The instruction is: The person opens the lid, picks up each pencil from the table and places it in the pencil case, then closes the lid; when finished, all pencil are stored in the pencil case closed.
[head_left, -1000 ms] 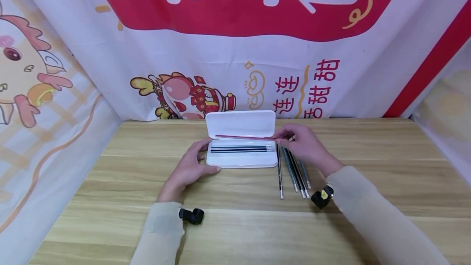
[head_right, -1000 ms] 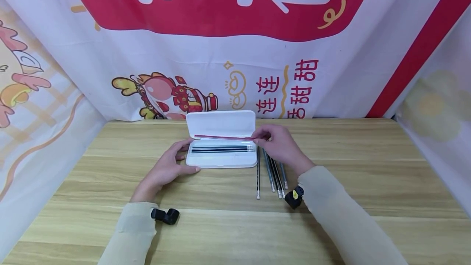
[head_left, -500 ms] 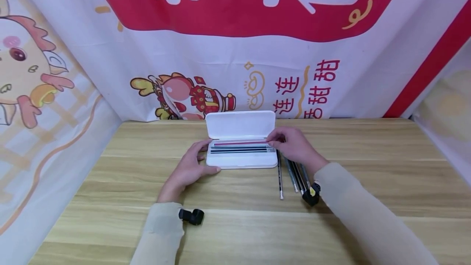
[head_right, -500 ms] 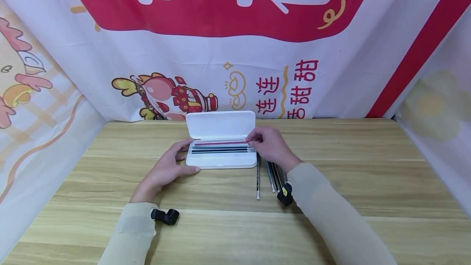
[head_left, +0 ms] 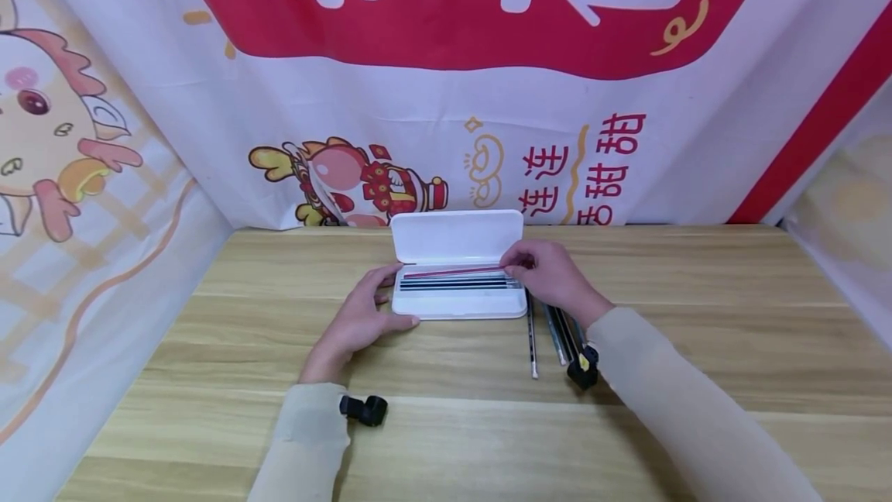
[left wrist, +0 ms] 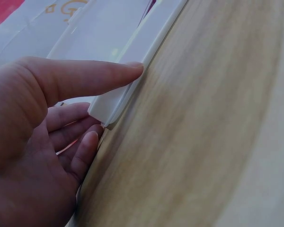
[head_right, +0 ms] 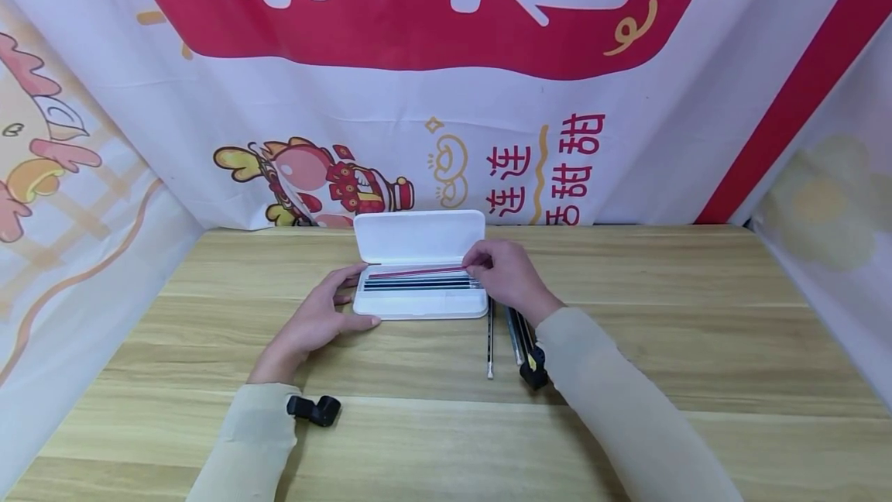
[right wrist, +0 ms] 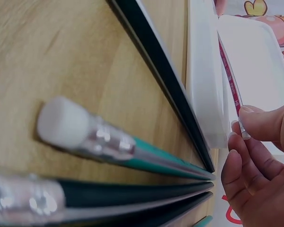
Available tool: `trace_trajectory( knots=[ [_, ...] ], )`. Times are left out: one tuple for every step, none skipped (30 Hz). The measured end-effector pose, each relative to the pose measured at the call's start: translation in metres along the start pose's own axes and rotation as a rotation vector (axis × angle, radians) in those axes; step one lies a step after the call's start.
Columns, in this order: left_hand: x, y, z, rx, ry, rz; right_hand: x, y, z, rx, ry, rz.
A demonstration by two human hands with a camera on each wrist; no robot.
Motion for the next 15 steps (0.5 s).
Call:
trace_trajectory(
  knots=[
    [0.0002,-0.0003,-0.0002,0.0,-0.001,0.001,0.0005,-0.0001,0.0006,-0.002,0.005,-0.004],
    [0.0003,-0.0005,-0.0001,-0.001,0.001,-0.002,0.0009,0.0001,0.0012,-0.005,0.008,-0.006],
    [0.0005,-0.0008,-0.0001,0.0,-0.001,-0.001,0.0012,0.0001,0.0018,-0.01,0.012,-0.009],
    [0.0007,-0.0011,0.0,0.0,0.0,-0.004,0.0015,0.0002,0.0023,-0.013,0.017,-0.009],
    [0.001,-0.0015,-0.0002,0.002,0.0,-0.002,0.002,0.0008,0.0031,-0.016,0.021,-0.01],
    [0.0012,-0.0017,-0.0001,0.002,0.001,-0.005,0.0023,0.0011,0.0036,-0.019,0.026,-0.01],
    [0.0015,-0.0021,-0.0001,0.003,0.001,-0.007,0.0025,0.0013,0.004,-0.021,0.032,-0.009],
    [0.0018,-0.0022,-0.0001,0.004,0.003,-0.011,0.0026,0.0016,0.0044,-0.024,0.037,-0.007],
    [0.002,-0.0024,-0.0002,0.005,0.003,-0.012,0.0028,0.0019,0.0046,-0.026,0.043,-0.007],
    [0.0022,-0.0026,-0.0002,0.005,0.005,-0.017,0.003,0.0022,0.0048,-0.027,0.049,-0.005],
    [0.0024,-0.0028,-0.0003,0.007,0.004,-0.017,0.003,0.0024,0.0051,-0.026,0.055,-0.004],
    [0.0025,-0.0028,-0.0002,0.006,0.004,-0.022,0.003,0.0021,0.0051,-0.024,0.061,-0.001],
    [0.0025,-0.003,-0.0004,0.01,0.002,-0.023,0.003,0.0023,0.0053,-0.02,0.067,0.005],
    [0.0024,-0.003,-0.0005,0.011,0.001,-0.023,0.0031,0.0026,0.0055,-0.016,0.073,0.012],
    [0.0023,-0.003,-0.0006,0.011,0.0,-0.025,0.0032,0.0028,0.0058,-0.009,0.077,0.019]
  ],
)
Point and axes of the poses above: each hand's wrist, its own x-axis towards the middle knuckle, its own z-axis out of the palm, y = z × x, the point moved 3 cm from there along x, towards the middle knuckle, and after that the axes turned 4 degrees about -y, right-handed, at the moved point
